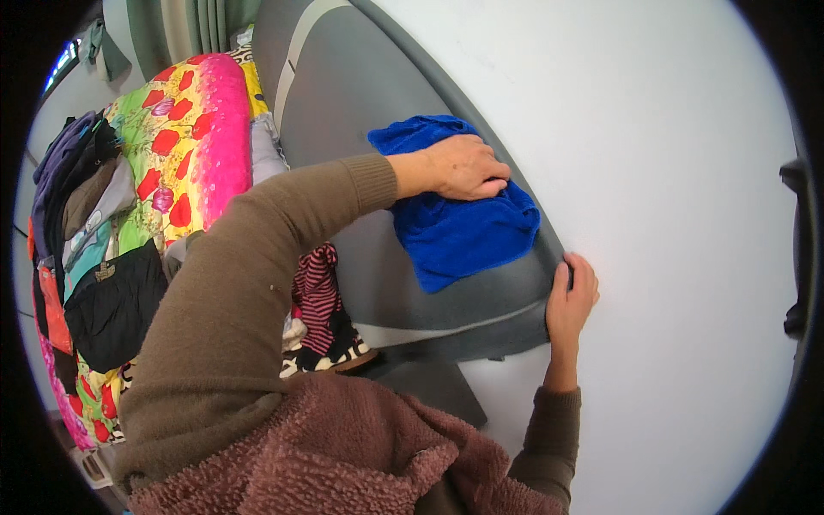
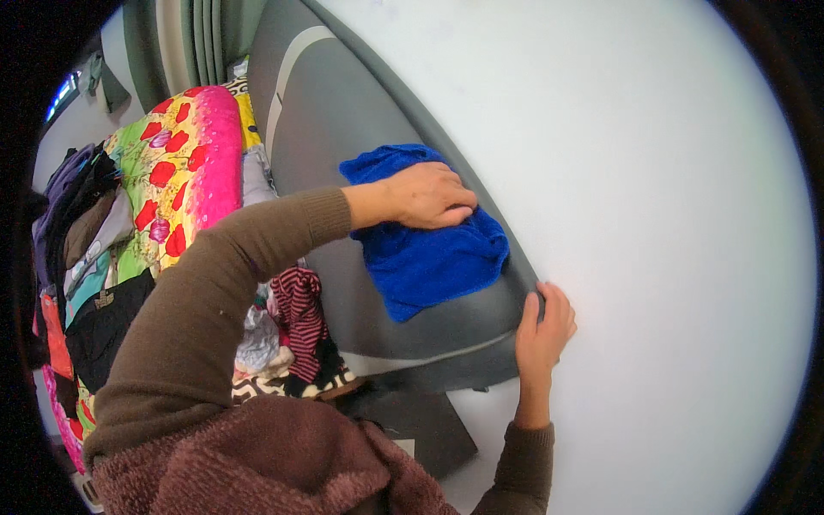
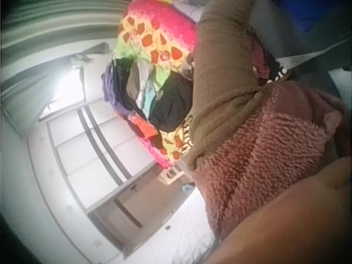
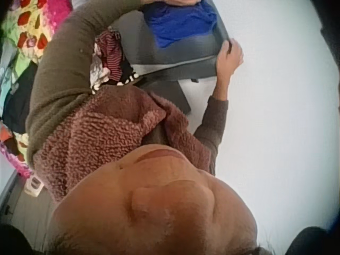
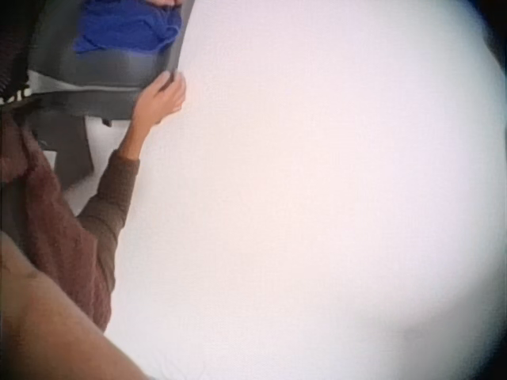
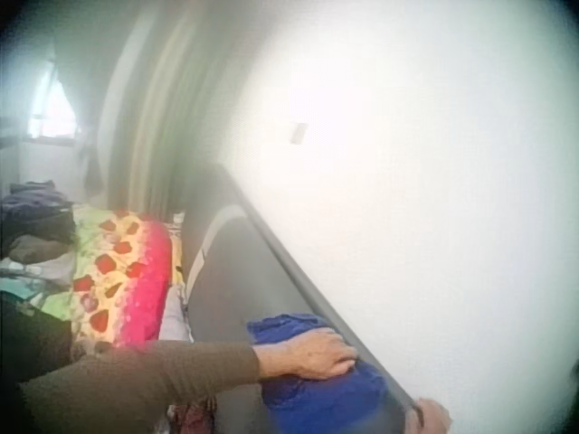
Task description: The person wipes a gray curved surface and a small gray cabinet with a blue cloth. They move a piece of paper on the cabinet to clean underneath it, then wipe the cabinet's sides and top.
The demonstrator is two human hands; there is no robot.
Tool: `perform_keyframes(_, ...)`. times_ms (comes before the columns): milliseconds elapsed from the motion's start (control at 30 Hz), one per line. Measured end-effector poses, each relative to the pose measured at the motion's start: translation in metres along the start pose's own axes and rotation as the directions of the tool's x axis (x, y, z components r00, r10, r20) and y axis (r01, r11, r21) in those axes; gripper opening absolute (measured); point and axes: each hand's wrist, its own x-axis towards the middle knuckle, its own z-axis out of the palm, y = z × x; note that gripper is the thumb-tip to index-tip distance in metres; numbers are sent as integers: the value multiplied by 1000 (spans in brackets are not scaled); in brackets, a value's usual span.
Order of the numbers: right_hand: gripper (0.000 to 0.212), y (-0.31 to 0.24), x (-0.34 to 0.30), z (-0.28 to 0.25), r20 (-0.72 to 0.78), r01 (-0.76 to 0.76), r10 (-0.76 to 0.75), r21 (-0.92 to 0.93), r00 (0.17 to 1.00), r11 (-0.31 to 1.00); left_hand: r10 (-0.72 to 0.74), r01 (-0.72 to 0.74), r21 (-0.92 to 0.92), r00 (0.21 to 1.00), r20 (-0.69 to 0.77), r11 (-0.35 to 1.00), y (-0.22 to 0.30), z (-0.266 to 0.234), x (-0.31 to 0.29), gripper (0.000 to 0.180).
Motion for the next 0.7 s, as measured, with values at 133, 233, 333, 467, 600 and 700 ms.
perform_keyframes(133,26,3,-3,3,-16,15,-15,4,1000,1000,-98,100,71,995,-35,992,-82,-30,-15,37)
perform_keyframes(233,26,6,-8,5,-62,44,-45,-18,997,999,-240,236,150,971,9,960,-154,-56,-27,36)
perform_keyframes(333,25,8,-11,8,-112,59,-62,-26,992,998,-242,241,174,970,-20,955,-217,-64,-33,34)
perform_keyframes(467,26,8,-11,8,-94,-9,12,39,996,999,-312,335,265,942,-123,904,-294,-76,-49,36)
perform_keyframes(600,22,7,-11,7,-101,-23,27,34,995,999,-454,494,373,869,-194,786,-392,-100,-62,37)
perform_keyframes(700,29,7,-13,9,-89,-63,65,29,994,998,-632,701,350,713,-304,622,-462,-101,-62,35)
